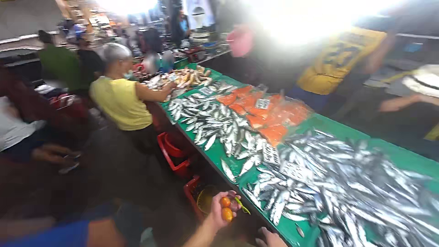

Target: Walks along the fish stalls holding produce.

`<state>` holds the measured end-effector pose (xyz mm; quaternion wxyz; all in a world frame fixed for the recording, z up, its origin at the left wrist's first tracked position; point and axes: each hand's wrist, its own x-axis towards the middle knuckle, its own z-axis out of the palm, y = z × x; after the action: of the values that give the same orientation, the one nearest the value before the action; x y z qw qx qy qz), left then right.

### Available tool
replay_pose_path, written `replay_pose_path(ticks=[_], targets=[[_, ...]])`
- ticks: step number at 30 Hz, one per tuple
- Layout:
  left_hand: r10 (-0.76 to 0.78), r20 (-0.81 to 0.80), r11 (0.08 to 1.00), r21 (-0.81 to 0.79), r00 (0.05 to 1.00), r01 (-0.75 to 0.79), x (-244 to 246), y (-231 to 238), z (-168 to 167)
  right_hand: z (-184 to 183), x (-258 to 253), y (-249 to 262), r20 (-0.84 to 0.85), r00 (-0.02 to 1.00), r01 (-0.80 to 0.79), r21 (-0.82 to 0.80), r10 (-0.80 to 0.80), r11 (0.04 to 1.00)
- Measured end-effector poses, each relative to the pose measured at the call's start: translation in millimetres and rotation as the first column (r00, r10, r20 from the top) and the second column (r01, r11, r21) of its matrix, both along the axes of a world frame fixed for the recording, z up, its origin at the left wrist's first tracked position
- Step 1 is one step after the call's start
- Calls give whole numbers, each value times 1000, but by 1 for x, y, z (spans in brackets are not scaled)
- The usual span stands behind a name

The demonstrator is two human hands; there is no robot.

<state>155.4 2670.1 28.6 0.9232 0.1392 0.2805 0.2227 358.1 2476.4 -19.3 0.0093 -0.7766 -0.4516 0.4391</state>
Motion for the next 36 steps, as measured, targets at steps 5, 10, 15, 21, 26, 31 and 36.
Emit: replay_pose_path(ticks=[5,10,15,21,26,31,36], targets=[[15,-64,1000,1,998,-15,2,1,-1,8,1,5,-21,998,62,-60,-63,996],[10,-50,1000,-15,999,-10,0,3,-9,11,1,5,-28,997,70,-63,-72,996],[0,-73,1000,5,997,1,0,2,-10,10,-3,5,-36,996,80,-88,-84,993],[1,-70,1000,-10,998,-2,0,0,-11,9,-5,4,-40,996,81,-81,-84,993],[7,-64,1000,-21,998,-8,0,-1,-13,11,-4,7,-43,996,80,-90,-84,993],[7,-64,999,-36,998,-9,-2,1,-14,11,-5,10,-28,996,78,-94,-81,992],[-9,-80,999,-41,997,6,-2,2,-18,8,-9,11,-24,996,85,-102,-88,991]])
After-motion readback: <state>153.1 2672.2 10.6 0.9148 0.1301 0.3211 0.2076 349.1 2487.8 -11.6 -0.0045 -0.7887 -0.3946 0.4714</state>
